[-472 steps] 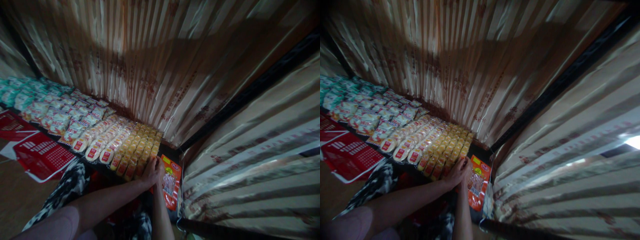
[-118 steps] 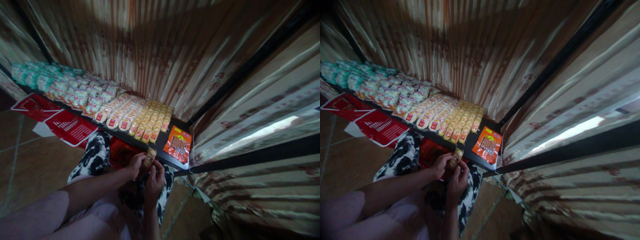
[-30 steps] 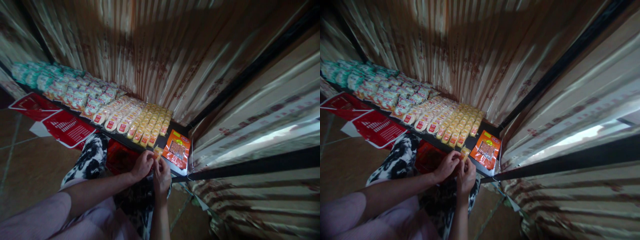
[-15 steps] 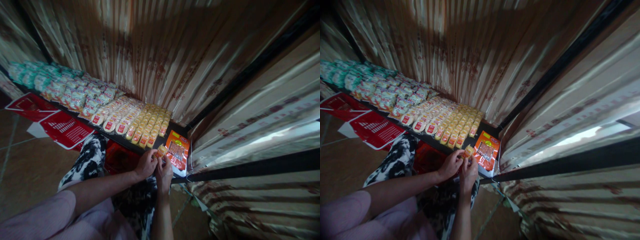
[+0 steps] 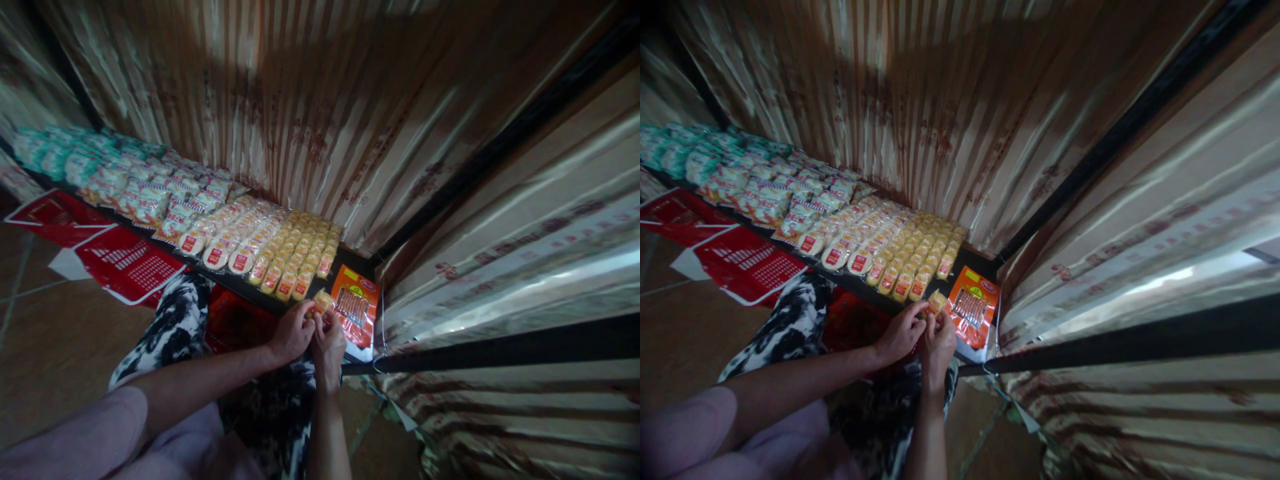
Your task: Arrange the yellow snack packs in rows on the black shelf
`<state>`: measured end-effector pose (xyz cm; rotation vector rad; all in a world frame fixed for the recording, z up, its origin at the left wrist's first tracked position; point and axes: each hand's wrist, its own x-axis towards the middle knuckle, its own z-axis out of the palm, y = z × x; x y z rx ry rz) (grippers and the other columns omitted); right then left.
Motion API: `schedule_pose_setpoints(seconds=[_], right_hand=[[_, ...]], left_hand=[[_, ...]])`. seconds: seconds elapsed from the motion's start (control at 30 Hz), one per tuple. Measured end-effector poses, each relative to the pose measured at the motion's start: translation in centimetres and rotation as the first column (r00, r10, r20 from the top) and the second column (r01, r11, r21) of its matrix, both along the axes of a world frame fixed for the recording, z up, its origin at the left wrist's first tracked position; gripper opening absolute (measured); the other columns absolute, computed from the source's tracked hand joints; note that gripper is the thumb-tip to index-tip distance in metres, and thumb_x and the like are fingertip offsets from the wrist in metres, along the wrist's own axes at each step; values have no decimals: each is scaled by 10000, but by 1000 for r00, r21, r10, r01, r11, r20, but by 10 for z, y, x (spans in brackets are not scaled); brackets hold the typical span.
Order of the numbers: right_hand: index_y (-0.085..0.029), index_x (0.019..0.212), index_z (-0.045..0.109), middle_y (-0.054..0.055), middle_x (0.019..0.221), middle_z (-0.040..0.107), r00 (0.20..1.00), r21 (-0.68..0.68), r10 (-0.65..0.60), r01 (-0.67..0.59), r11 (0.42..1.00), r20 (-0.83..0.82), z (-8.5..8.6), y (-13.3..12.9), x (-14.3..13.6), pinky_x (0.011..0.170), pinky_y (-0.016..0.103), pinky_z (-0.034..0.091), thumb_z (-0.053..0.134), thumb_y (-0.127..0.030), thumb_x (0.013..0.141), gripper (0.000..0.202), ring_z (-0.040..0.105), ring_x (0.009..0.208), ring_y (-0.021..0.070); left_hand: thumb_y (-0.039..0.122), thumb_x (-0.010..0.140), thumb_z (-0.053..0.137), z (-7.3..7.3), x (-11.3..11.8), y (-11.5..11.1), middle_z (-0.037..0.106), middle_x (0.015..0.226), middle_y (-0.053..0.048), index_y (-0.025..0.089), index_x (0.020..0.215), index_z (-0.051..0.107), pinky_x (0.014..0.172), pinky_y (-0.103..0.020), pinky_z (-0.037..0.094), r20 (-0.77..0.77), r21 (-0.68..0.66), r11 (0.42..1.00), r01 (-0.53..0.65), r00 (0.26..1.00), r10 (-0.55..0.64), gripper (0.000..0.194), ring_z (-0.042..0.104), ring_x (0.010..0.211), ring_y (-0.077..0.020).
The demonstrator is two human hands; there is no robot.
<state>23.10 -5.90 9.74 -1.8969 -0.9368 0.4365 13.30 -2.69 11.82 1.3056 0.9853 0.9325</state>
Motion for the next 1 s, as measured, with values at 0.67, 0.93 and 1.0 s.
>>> schedule_pose_setpoints(seconds=[0.67, 0.93, 1.0], right_hand=[[-123, 940, 650, 152, 871, 686, 986, 27, -8, 4, 1000, 168, 15, 51, 30, 701, 333, 447, 360, -474, 772, 485, 615, 777, 237], [-120, 1070, 637, 158, 956, 691, 983, -37, 55, -49, 998, 177, 4, 70, 40, 757, 343, 465, 363, -421, 797, 490, 640, 832, 240], [-124, 1072, 644, 154, 960, 694, 979, -32, 62, -57, 998, 192, -2, 73, 44, 764, 338, 468, 360, -428, 812, 491, 643, 839, 234]], left_hand=[[159, 845, 430, 16, 33, 20, 566, 1313, -110, 154, 1155, 604, 1150, -373, 304, -84, 240, 967, 80, 995, -61, 355, 466, 1284, -229], [141, 841, 375, 8, 42, 32, 584, 1284, -128, 122, 1193, 578, 1131, -378, 343, -196, 295, 950, 106, 979, -49, 407, 501, 1252, -220], [148, 845, 367, 9, 43, 34, 567, 1306, -138, 105, 1222, 561, 1137, -376, 329, -199, 272, 955, 116, 978, -63, 426, 485, 1268, -218]])
